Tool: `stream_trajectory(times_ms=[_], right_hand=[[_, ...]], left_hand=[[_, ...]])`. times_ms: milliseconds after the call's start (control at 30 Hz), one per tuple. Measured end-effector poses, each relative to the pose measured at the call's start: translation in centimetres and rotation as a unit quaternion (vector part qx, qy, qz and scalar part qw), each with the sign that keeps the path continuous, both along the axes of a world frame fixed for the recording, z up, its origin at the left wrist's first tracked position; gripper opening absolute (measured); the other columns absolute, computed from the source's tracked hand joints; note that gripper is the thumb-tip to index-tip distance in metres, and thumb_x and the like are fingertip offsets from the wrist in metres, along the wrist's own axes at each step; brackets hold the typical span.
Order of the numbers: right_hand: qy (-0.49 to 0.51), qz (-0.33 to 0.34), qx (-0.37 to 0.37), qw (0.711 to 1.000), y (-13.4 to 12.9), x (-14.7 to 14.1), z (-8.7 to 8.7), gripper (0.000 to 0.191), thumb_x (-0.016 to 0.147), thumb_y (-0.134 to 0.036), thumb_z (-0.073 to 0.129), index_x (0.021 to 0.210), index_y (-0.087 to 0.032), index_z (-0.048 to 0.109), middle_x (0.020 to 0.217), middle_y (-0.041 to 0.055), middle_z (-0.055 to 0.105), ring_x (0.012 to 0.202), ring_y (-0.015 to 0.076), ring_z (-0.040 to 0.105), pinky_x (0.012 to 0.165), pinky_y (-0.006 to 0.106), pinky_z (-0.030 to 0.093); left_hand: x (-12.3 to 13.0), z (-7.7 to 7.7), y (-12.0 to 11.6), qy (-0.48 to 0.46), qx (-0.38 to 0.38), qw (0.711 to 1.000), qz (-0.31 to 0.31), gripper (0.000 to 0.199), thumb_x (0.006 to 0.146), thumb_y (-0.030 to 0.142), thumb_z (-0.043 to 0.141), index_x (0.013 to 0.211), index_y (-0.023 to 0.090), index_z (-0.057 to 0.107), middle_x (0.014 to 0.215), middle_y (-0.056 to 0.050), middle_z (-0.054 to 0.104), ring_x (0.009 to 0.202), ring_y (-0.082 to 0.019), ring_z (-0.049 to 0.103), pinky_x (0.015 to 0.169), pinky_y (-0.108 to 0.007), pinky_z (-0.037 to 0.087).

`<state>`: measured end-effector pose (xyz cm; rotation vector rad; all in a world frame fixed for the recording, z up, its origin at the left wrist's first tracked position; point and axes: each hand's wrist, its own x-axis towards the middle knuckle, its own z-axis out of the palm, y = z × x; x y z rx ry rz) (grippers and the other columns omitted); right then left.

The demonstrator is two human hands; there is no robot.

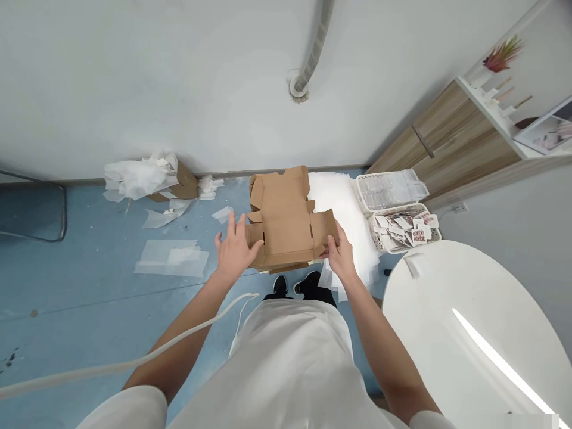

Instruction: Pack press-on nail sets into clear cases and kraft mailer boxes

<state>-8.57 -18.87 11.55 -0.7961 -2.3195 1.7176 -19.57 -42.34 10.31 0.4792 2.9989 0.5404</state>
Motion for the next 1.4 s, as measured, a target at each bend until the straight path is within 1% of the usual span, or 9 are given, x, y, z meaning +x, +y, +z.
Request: stream_trajectory(times_ms=[133,333,533,633,833,967,1100,1233,1400], right_hand=[[0.038,-0.045,-0.025,0.998,0.4,1.7,0.3,0.060,0.082,-0.046,0.038,0.135,-0.023,0.021,0.076,0.0030,0.062,0.053,0.0141,0.060,0.048,0.029,0.052],[0.086,-0.096,-0.080,0.988,1.7,4.5,0.4,0.061,0.082,-0.047,0.041,0.135,-0.024,0.021,0.079,0.0028,0.062,0.051,0.0130,0.060,0.049,0.029,0.052],[0.113,-0.124,-0.113,0.979,2.9,7.8,0.0,0.064,0.081,-0.049,0.041,0.134,-0.020,0.022,0.065,0.0000,0.061,0.052,0.0141,0.061,0.051,0.029,0.052],[0.131,-0.188,-0.072,0.971,4.3,11.2,0.0,0.060,0.081,-0.048,0.041,0.133,-0.022,0.025,0.081,0.0036,0.063,0.053,0.0129,0.061,0.052,0.028,0.052],[0.114,-0.356,0.037,0.927,7.5,21.9,-0.3,0.050,0.084,-0.044,0.035,0.127,-0.020,0.038,0.091,0.0063,0.063,0.063,0.0145,0.061,0.055,0.028,0.051],[0.064,-0.440,0.068,0.893,8.8,30.0,-0.9,0.047,0.085,-0.041,0.030,0.126,-0.021,0.039,0.090,0.0049,0.063,0.068,0.0150,0.059,0.057,0.029,0.051],[-0.040,-0.477,0.065,0.875,9.3,37.7,-2.0,0.045,0.083,-0.039,0.032,0.124,-0.022,0.040,0.083,0.0028,0.063,0.059,0.0147,0.059,0.053,0.028,0.047],[-0.133,-0.485,0.080,0.861,9.0,43.7,-3.4,0.042,0.082,-0.038,0.032,0.116,-0.019,0.047,0.070,0.0012,0.061,0.049,0.0150,0.054,0.053,0.028,0.041],[-0.207,-0.539,0.083,0.812,8.5,47.6,-5.3,0.038,0.083,-0.041,0.027,0.098,-0.021,0.056,0.062,0.0012,0.058,0.055,0.0183,0.051,0.053,0.028,0.036]], left_hand=[[-0.9,0.0,0.6,0.007,0.001,1.000,0.021,0.075,0.075,0.041,0.050,0.136,0.016,0.015,0.137,-0.020,0.030,0.113,-0.033,0.043,0.095,-0.053,0.022],[-1.3,0.5,3.4,-0.042,0.018,0.998,-0.051,0.069,0.074,0.035,0.050,0.134,0.017,0.021,0.105,-0.013,0.061,0.095,-0.029,0.056,0.091,-0.049,0.026],[-0.6,1.1,7.8,-0.042,0.004,0.992,-0.120,0.057,0.071,0.031,0.051,0.124,0.016,0.039,0.080,-0.008,0.065,0.086,-0.029,0.059,0.085,-0.047,0.033],[0.8,2.2,10.7,-0.032,0.070,0.985,-0.156,0.052,0.071,0.031,0.050,0.121,0.016,0.044,0.080,-0.005,0.063,0.081,-0.024,0.060,0.080,-0.038,0.039],[8.4,3.1,18.5,-0.148,0.234,0.925,-0.262,0.038,0.075,0.034,0.046,0.107,0.016,0.053,0.088,-0.006,0.063,0.069,-0.015,0.059,0.064,-0.026,0.046],[14.7,1.8,24.3,-0.282,0.256,0.872,-0.307,0.039,0.075,0.037,0.047,0.108,0.015,0.049,0.086,-0.005,0.063,0.061,-0.013,0.059,0.055,-0.024,0.046],[20.7,0.0,29.5,-0.349,0.291,0.815,-0.359,0.038,0.075,0.036,0.047,0.107,0.015,0.049,0.106,-0.009,0.057,0.074,-0.014,0.060,0.065,-0.027,0.048],[25.7,-2.0,32.8,-0.396,0.278,0.771,-0.414,0.040,0.076,0.035,0.047,0.109,0.014,0.049,0.102,-0.009,0.059,0.083,-0.016,0.059,0.073,-0.029,0.048],[29.6,-4.2,35.2,-0.367,0.184,0.780,-0.473,0.040,0.075,0.036,0.048,0.109,0.015,0.053,0.094,-0.007,0.063,0.077,-0.015,0.058,0.070,-0.029,0.048]])
